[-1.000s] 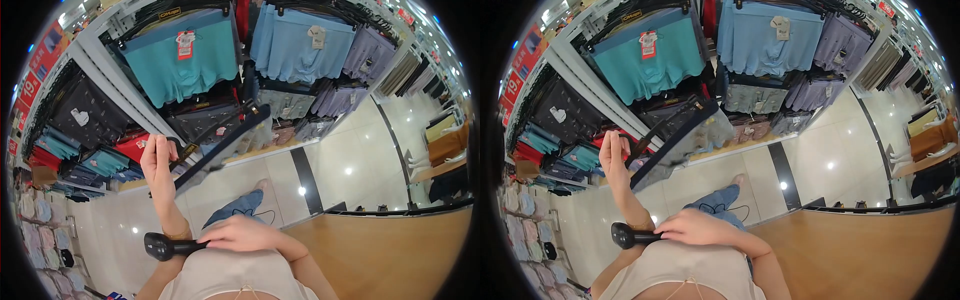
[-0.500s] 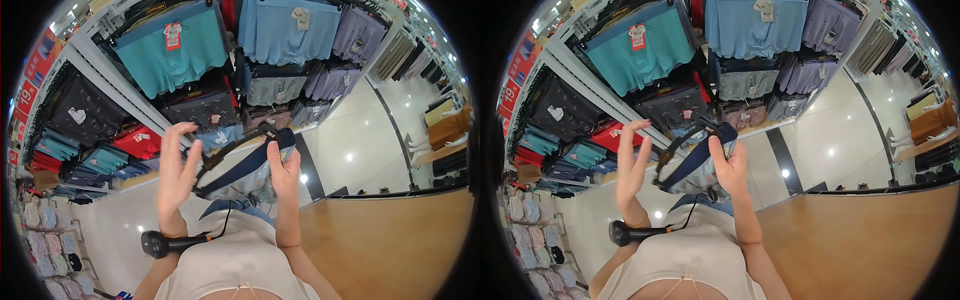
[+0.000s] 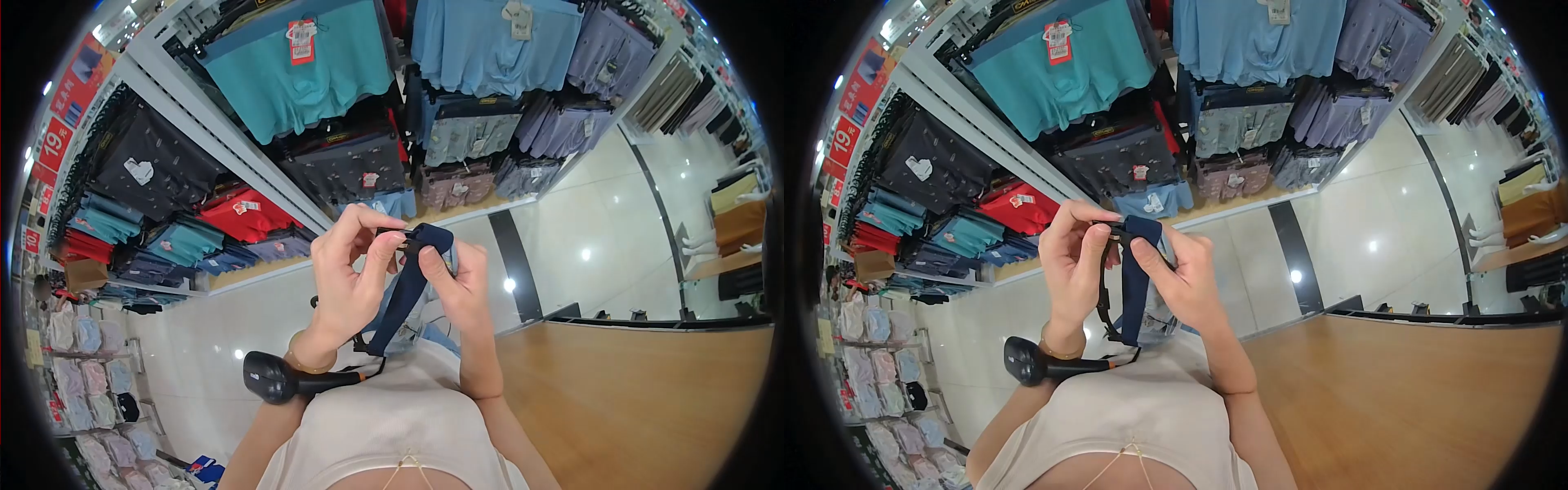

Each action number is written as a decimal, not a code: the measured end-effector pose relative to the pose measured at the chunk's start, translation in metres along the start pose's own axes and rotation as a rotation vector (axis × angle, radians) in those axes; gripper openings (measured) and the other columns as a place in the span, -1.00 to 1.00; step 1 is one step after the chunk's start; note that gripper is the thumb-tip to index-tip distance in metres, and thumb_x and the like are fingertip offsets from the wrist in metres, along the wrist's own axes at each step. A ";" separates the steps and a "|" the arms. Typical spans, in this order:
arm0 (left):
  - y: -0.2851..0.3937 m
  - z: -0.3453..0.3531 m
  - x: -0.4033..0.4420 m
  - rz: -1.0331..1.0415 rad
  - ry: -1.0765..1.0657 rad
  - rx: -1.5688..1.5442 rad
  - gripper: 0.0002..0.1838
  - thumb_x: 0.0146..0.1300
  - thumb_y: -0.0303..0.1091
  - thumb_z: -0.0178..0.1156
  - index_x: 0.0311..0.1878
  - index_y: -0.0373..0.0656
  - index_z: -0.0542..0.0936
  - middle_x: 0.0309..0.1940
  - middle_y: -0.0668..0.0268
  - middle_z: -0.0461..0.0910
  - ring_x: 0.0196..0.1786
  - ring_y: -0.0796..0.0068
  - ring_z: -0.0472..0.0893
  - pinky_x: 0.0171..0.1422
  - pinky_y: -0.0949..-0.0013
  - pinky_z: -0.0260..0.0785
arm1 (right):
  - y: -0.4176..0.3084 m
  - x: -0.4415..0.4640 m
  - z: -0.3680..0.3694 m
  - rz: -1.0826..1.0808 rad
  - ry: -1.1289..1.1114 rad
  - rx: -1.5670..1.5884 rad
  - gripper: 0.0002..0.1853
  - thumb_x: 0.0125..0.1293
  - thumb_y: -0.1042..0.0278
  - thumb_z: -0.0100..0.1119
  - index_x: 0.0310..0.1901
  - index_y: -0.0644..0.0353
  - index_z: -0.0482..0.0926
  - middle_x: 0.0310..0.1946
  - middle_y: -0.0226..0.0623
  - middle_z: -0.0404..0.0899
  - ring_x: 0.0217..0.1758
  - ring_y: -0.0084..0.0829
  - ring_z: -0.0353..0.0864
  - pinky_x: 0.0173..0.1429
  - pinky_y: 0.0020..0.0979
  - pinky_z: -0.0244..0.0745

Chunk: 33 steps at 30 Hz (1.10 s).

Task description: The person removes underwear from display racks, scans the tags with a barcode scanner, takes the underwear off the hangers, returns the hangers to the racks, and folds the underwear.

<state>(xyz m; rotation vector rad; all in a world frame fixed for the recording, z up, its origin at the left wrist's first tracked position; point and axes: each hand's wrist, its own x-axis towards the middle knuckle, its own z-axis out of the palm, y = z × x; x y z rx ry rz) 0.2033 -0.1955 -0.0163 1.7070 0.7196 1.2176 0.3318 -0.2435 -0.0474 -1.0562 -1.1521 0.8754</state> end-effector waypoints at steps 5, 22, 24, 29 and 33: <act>0.008 -0.015 0.006 0.110 0.270 -0.015 -0.85 0.31 -0.45 -0.09 -0.34 -0.27 0.45 -0.52 0.37 0.36 -0.60 0.72 0.33 -0.55 0.65 0.14 | -0.001 -0.003 -0.003 0.141 0.253 0.411 -0.67 0.30 0.12 0.03 -0.37 0.29 0.44 -0.55 -0.25 0.52 -0.57 -0.54 0.45 -0.43 -0.54 0.32; 0.016 -0.028 -0.007 0.554 0.536 0.273 -0.61 0.36 -0.03 -0.21 -0.26 -0.24 0.29 -0.49 0.20 0.41 -0.60 0.64 0.31 -0.57 0.62 0.19 | 0.094 -0.020 0.059 0.041 -0.635 -0.658 -0.66 -0.17 0.42 0.35 -0.26 0.13 0.54 -0.27 -0.19 0.50 -0.24 -0.12 0.52 -0.18 -0.18 0.40; 0.022 -0.028 -0.012 0.445 0.408 0.210 -0.54 0.30 -0.04 -0.03 -0.05 -0.33 0.30 -0.33 0.13 0.48 -0.42 0.56 0.47 -0.34 0.59 0.31 | 0.102 -0.024 0.061 -0.045 -0.678 -0.537 -0.72 -0.15 0.43 0.33 -0.31 0.17 0.53 -0.32 -0.20 0.52 -0.27 -0.10 0.53 -0.22 -0.19 0.41; 0.010 -0.035 0.002 0.456 0.176 0.499 -0.52 0.19 -0.23 0.08 0.14 -0.26 0.32 0.11 0.04 0.36 0.15 0.21 0.34 0.24 0.29 0.08 | 0.085 -0.024 0.049 0.073 -0.643 -0.166 -0.81 -0.09 0.45 0.29 -0.38 0.25 0.55 -0.54 -0.22 0.55 -0.45 -0.14 0.52 -0.33 -0.31 0.38; 0.007 -0.045 -0.014 0.381 0.188 0.673 -0.58 0.06 -0.43 0.16 0.05 -0.21 0.44 0.10 0.08 0.39 0.10 0.19 0.39 0.12 0.34 0.18 | 0.064 -0.015 0.027 0.078 -0.360 0.033 -0.80 0.02 0.38 0.29 -0.39 0.33 0.53 -0.65 -0.37 0.46 -0.55 -0.61 0.36 -0.43 -0.52 0.28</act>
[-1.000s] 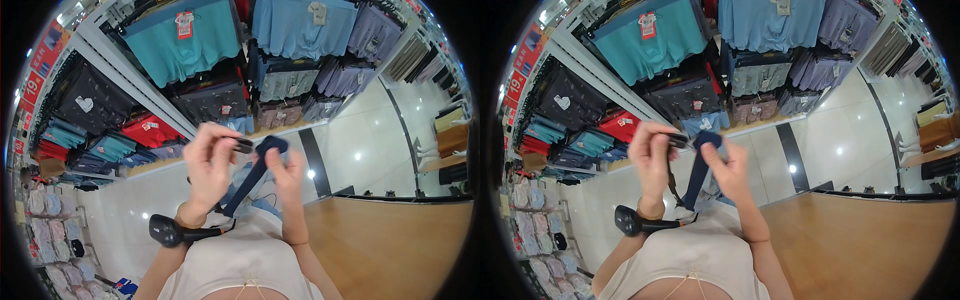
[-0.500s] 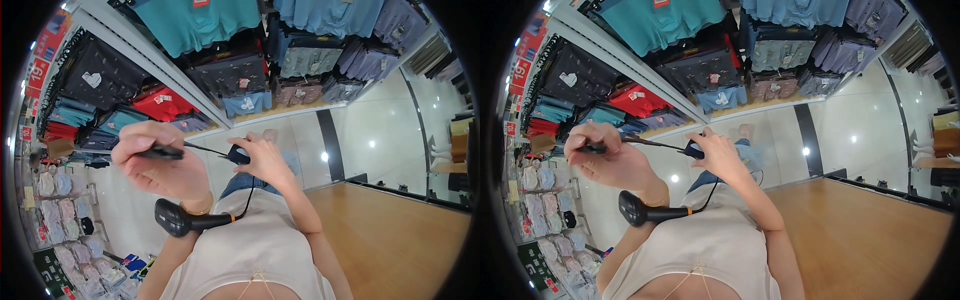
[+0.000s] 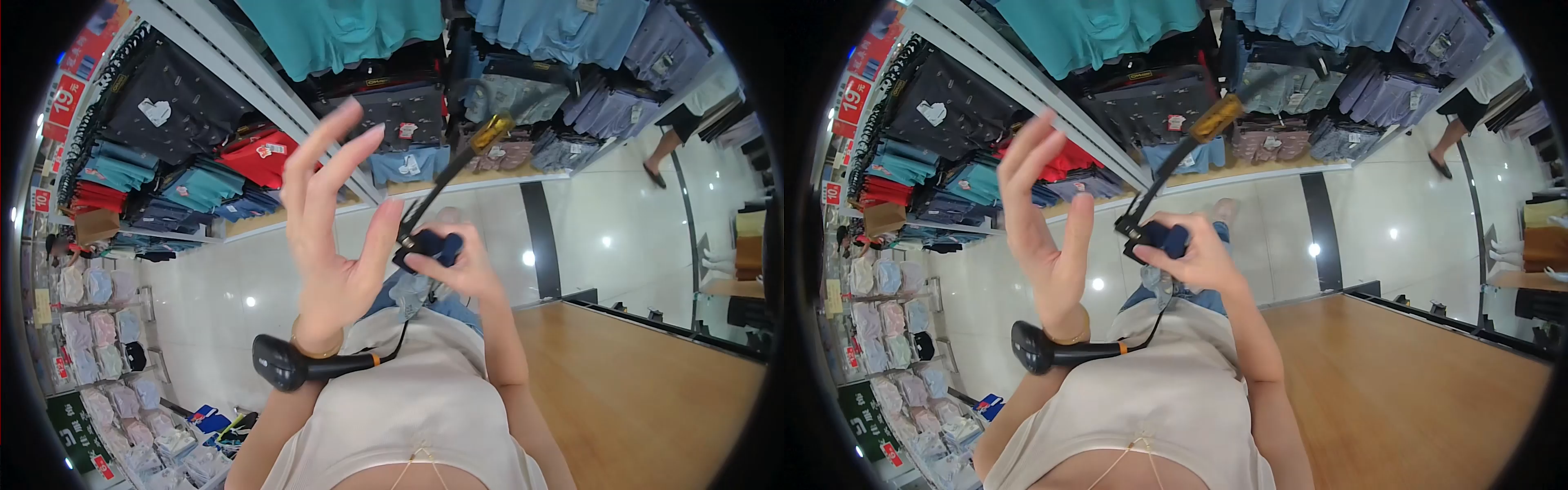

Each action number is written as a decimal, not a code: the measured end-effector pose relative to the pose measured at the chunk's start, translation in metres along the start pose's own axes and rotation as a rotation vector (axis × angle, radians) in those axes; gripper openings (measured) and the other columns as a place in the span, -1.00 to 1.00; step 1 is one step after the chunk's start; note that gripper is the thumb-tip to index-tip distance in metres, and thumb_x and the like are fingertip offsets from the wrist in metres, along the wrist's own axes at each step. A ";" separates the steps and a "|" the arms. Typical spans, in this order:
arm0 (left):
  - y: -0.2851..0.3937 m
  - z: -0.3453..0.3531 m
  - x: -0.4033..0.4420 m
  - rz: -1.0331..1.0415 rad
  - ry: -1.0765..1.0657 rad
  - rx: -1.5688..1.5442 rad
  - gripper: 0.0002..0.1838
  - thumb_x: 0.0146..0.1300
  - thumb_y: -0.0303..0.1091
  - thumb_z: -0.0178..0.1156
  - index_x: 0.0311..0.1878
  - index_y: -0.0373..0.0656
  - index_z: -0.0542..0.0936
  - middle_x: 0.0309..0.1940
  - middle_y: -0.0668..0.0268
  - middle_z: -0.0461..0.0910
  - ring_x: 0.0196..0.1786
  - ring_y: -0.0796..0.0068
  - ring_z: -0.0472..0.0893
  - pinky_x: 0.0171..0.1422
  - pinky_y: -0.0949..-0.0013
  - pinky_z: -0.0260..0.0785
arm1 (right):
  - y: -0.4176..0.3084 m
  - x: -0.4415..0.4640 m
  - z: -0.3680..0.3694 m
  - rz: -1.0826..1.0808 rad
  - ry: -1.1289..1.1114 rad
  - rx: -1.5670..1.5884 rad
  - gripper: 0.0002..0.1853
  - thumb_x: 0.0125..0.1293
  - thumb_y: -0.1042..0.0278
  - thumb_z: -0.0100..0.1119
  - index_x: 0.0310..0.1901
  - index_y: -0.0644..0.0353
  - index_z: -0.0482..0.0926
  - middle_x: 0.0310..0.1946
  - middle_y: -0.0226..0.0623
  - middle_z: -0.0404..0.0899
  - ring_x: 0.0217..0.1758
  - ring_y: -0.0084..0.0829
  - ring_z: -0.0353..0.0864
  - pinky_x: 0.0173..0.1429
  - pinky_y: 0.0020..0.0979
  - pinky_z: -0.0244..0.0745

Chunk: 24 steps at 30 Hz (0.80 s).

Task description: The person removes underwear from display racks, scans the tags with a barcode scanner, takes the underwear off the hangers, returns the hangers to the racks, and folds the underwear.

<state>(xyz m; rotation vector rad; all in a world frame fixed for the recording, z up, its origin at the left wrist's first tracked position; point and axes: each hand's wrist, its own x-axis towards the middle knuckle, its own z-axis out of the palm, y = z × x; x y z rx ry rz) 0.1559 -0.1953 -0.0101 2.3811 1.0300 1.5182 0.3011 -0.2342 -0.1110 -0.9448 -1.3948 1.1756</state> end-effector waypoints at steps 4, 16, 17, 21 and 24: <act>-0.001 -0.001 -0.015 -0.298 -0.389 -0.250 -0.70 0.07 -0.37 0.20 -0.11 -0.26 0.49 -0.20 0.10 0.51 -0.17 0.19 0.51 -0.13 0.39 0.30 | -0.026 -0.004 -0.019 0.122 -0.018 0.127 -0.77 0.04 0.33 0.32 -0.38 0.31 0.53 -0.62 -0.46 0.43 -0.52 -0.70 0.29 -0.44 -0.61 0.20; -0.002 0.020 -0.033 -0.551 -0.253 -0.395 -0.87 0.05 -0.49 0.22 -0.36 -0.37 0.55 -0.59 0.15 0.55 -0.54 0.53 0.52 -0.40 0.49 0.33 | -0.034 -0.003 -0.005 0.001 0.113 -0.195 -0.82 0.03 0.42 0.31 -0.35 0.29 0.55 -0.62 -0.31 0.49 -0.60 -0.57 0.38 -0.45 -0.56 0.31; -0.001 0.020 -0.033 -0.571 -0.216 -0.423 -0.88 0.05 -0.50 0.21 -0.36 -0.37 0.55 -0.58 0.16 0.56 -0.52 0.55 0.52 -0.38 0.50 0.34 | -0.036 -0.002 -0.004 0.021 0.109 -0.211 -0.82 0.03 0.41 0.31 -0.36 0.29 0.55 -0.64 -0.32 0.47 -0.61 -0.58 0.36 -0.46 -0.56 0.30; -0.001 0.015 -0.029 -0.622 -0.125 -0.540 -0.91 0.08 -0.55 0.17 -0.35 -0.39 0.56 -0.51 0.24 0.62 -0.41 0.60 0.56 -0.24 0.53 0.40 | -0.041 0.004 0.000 0.004 0.130 -0.235 -0.82 0.03 0.39 0.31 -0.40 0.28 0.53 -0.69 -0.34 0.43 -0.65 -0.58 0.30 -0.51 -0.56 0.25; 0.000 0.013 -0.026 -0.621 -0.095 -0.579 -0.90 0.10 -0.55 0.16 -0.32 -0.39 0.55 -0.48 0.25 0.62 -0.37 0.56 0.58 -0.19 0.51 0.41 | -0.039 0.004 0.001 0.029 0.137 -0.173 -0.81 0.03 0.38 0.31 -0.42 0.29 0.51 -0.69 -0.34 0.42 -0.65 -0.60 0.30 -0.51 -0.57 0.25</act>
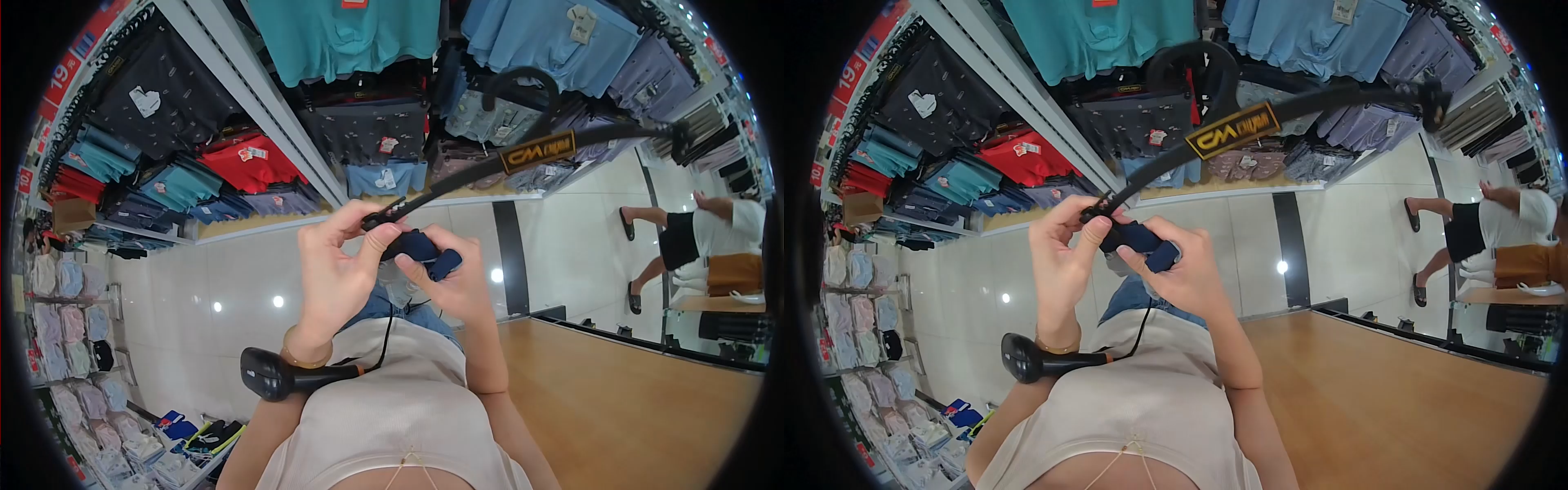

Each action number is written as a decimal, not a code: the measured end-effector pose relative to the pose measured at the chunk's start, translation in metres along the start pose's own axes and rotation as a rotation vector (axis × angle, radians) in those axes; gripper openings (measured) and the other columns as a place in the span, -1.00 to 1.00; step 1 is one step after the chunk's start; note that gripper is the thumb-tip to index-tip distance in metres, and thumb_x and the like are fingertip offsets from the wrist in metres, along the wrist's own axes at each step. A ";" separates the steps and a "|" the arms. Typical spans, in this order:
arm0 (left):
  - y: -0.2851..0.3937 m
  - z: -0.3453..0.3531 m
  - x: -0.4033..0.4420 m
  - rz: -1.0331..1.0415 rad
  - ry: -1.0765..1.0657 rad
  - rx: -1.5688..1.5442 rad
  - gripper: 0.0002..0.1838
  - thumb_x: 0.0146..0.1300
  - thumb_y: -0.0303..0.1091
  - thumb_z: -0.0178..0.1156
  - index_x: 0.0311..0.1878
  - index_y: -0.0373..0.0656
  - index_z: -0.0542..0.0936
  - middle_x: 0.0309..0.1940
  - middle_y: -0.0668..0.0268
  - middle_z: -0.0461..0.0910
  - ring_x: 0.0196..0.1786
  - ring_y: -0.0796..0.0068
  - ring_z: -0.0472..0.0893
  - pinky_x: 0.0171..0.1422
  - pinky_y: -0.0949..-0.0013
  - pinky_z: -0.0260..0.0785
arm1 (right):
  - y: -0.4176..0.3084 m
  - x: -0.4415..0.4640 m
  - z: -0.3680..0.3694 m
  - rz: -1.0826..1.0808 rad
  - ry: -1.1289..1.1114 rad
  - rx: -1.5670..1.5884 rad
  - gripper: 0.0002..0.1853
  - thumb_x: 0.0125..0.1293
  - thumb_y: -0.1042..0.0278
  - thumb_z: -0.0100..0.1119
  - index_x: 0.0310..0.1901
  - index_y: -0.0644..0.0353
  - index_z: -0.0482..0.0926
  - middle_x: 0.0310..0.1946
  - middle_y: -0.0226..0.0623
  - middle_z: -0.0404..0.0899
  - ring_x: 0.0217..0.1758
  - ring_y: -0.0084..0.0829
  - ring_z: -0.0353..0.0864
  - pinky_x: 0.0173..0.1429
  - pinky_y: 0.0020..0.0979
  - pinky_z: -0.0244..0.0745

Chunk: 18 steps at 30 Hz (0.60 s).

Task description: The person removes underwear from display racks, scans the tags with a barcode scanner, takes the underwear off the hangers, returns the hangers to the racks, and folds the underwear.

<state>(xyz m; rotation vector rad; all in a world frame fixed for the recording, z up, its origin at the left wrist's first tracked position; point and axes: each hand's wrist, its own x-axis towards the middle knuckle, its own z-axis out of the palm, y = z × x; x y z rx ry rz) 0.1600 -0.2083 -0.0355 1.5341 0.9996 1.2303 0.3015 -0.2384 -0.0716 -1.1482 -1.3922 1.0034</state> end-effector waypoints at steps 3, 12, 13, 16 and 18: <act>0.001 0.000 0.003 0.018 0.065 -0.027 -0.89 0.13 -0.54 0.15 -0.29 -0.40 0.54 -0.47 0.25 0.61 -0.35 0.55 0.59 -0.16 0.51 0.41 | -0.001 0.002 -0.004 -0.042 0.003 -0.067 -0.81 0.02 0.39 0.31 -0.44 0.29 0.50 -0.70 -0.34 0.40 -0.64 -0.64 0.28 -0.51 -0.58 0.24; -0.001 -0.025 0.013 -0.074 0.129 0.337 -0.86 0.19 -0.46 0.10 -0.29 -0.38 0.49 -0.55 0.25 0.58 -0.45 0.57 0.58 -0.33 0.56 0.38 | 0.023 -0.013 -0.032 -0.109 0.207 -0.020 -0.70 -0.05 0.31 0.39 -0.36 0.28 0.51 -0.51 -0.39 0.49 -0.50 -0.64 0.40 -0.39 -0.61 0.32; -0.001 -0.022 0.013 -0.123 0.084 0.376 -0.86 0.20 -0.47 0.08 -0.27 -0.38 0.49 -0.55 0.24 0.58 -0.45 0.56 0.57 -0.32 0.56 0.38 | 0.028 -0.014 -0.033 -0.182 0.289 0.026 -0.66 -0.07 0.28 0.41 -0.31 0.27 0.51 -0.43 -0.38 0.52 -0.47 -0.63 0.44 -0.35 -0.61 0.35; -0.004 -0.020 0.011 -0.082 0.021 0.360 -0.88 0.22 -0.47 0.02 -0.33 -0.36 0.46 -0.64 0.29 0.51 -0.54 0.59 0.52 -0.40 0.56 0.34 | 0.018 -0.010 -0.052 -0.152 0.454 0.204 -0.40 -0.11 0.21 0.45 -0.02 0.25 0.43 -0.15 -0.33 0.51 -0.41 -0.59 0.49 -0.30 -0.60 0.39; -0.005 -0.025 0.010 -0.048 -0.046 0.295 -0.87 0.27 -0.44 -0.03 -0.32 -0.32 0.43 -0.68 0.33 0.45 -0.58 0.62 0.46 -0.44 0.56 0.31 | 0.016 -0.009 -0.070 -0.083 0.500 0.042 -0.41 -0.09 0.23 0.43 0.01 0.22 0.44 -0.20 -0.33 0.54 -0.43 -0.60 0.51 -0.33 -0.62 0.37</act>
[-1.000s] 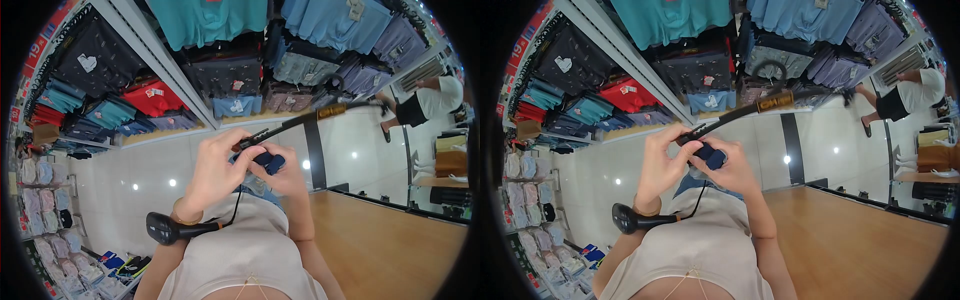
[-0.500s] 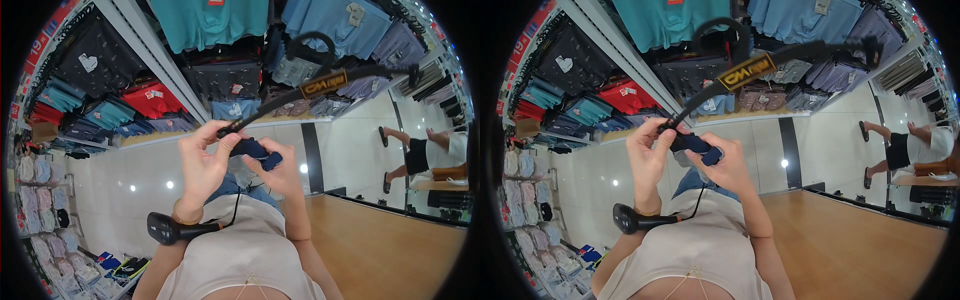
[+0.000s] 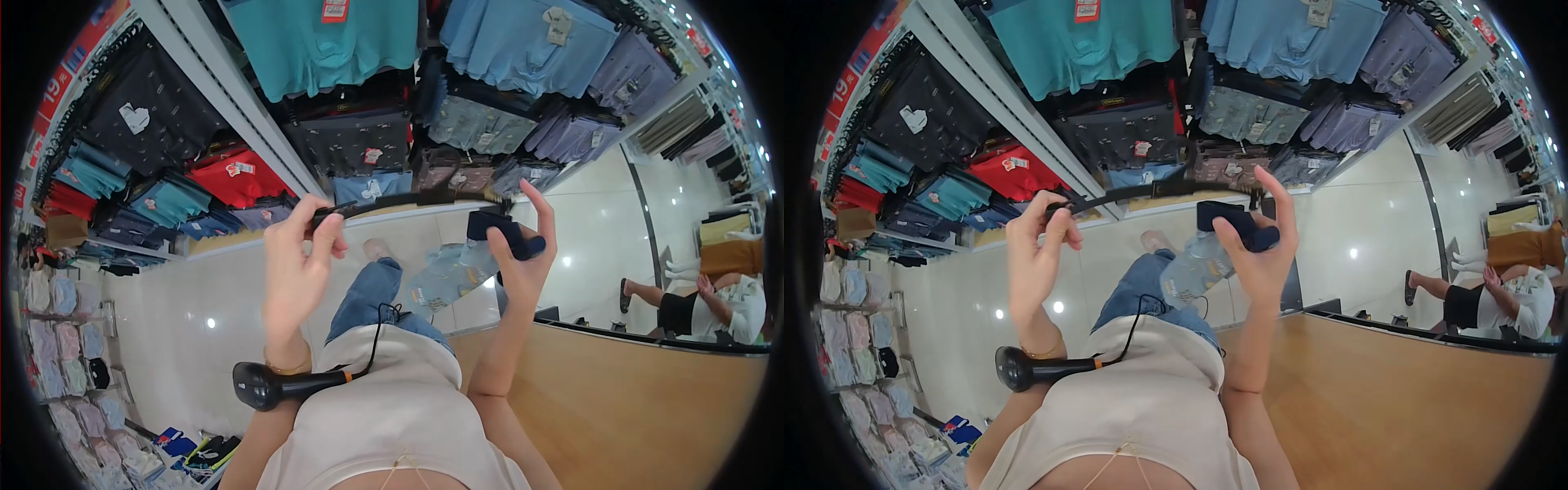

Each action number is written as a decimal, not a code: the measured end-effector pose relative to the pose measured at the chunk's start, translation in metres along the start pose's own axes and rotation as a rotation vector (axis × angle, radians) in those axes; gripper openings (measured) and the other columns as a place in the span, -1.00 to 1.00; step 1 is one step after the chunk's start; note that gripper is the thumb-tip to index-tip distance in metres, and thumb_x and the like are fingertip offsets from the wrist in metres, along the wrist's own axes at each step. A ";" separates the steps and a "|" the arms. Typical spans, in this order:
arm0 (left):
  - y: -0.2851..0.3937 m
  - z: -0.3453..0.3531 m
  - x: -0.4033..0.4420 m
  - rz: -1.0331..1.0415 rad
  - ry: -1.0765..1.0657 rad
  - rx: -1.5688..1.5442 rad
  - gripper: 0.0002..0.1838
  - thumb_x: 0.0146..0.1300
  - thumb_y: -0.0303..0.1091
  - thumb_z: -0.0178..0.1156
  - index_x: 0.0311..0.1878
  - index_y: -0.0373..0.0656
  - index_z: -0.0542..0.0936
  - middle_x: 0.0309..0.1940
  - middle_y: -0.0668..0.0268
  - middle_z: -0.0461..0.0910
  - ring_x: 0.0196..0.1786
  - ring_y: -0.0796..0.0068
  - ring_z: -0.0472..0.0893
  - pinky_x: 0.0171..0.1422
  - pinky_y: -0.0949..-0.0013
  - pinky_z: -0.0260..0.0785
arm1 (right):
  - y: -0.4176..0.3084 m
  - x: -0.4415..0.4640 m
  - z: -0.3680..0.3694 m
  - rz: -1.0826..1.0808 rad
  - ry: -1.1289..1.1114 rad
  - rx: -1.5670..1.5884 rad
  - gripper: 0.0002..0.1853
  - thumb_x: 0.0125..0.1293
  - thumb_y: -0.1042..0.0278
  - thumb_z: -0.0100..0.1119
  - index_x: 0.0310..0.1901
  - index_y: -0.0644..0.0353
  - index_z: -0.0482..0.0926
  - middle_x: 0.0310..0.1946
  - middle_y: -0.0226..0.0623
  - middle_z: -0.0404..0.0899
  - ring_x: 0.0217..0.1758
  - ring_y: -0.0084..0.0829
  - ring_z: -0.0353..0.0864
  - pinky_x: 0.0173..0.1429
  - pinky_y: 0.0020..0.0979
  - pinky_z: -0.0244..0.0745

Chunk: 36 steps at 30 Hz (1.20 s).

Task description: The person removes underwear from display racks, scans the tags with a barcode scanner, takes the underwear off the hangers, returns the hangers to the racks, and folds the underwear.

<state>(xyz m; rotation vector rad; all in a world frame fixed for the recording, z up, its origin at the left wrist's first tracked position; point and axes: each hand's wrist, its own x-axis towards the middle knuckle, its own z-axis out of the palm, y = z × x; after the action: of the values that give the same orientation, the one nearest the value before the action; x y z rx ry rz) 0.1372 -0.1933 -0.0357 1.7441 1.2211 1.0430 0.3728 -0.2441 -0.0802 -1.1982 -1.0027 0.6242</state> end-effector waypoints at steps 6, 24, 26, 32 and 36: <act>-0.003 -0.004 0.000 0.084 0.134 -0.171 -0.82 0.30 -0.34 -0.04 -0.32 -0.27 0.41 -0.70 0.38 0.40 -0.60 0.66 0.40 -0.53 0.58 0.15 | 0.018 0.006 -0.021 -0.040 -0.092 -0.606 -0.68 0.02 0.26 0.29 -0.16 0.14 0.57 -0.49 -0.24 0.60 -0.47 -0.40 0.59 -0.35 -0.51 0.39; -0.009 0.003 0.048 0.076 0.104 0.028 -0.82 0.27 -0.40 -0.02 -0.15 -0.30 0.45 -0.33 0.27 0.53 -0.28 0.52 0.45 -0.10 0.47 0.24 | 0.195 0.193 -0.162 0.599 0.316 -1.014 -0.44 -0.10 -0.15 0.27 -0.28 0.26 0.61 -0.27 0.00 0.59 -0.14 -0.11 0.59 -0.08 -0.24 0.46; -0.017 0.002 0.063 0.055 0.075 0.080 -0.82 0.27 -0.40 -0.01 -0.16 -0.30 0.45 -0.34 0.27 0.53 -0.29 0.52 0.45 -0.11 0.47 0.24 | 0.181 0.219 -0.151 0.672 0.326 -1.202 -0.39 -0.11 -0.17 0.27 -0.24 0.28 0.59 -0.18 0.01 0.57 -0.05 -0.08 0.54 -0.01 -0.20 0.43; -0.034 0.016 0.119 -0.019 0.057 0.126 -0.85 0.25 -0.42 -0.01 -0.21 -0.31 0.46 -0.36 0.23 0.54 -0.31 0.47 0.47 -0.14 0.44 0.26 | 0.218 0.296 -0.168 0.556 0.341 -1.255 -0.38 -0.12 -0.19 0.29 -0.29 0.33 0.58 -0.22 0.03 0.57 -0.08 -0.03 0.55 -0.05 -0.16 0.44; -0.045 0.025 0.148 -0.067 0.051 0.141 -0.85 0.25 -0.44 -0.01 -0.22 -0.33 0.47 -0.36 0.20 0.54 -0.30 0.43 0.49 -0.14 0.44 0.28 | 0.236 0.323 -0.178 0.488 0.266 -1.284 -0.45 -0.11 -0.14 0.32 -0.36 0.29 0.60 -0.31 0.03 0.59 -0.16 0.00 0.57 -0.12 -0.14 0.46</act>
<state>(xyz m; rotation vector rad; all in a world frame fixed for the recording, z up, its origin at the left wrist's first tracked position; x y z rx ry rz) 0.1757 -0.0434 -0.0563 1.7787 1.4055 0.9882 0.7009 0.0122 -0.2165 -2.6260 -0.8512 0.0950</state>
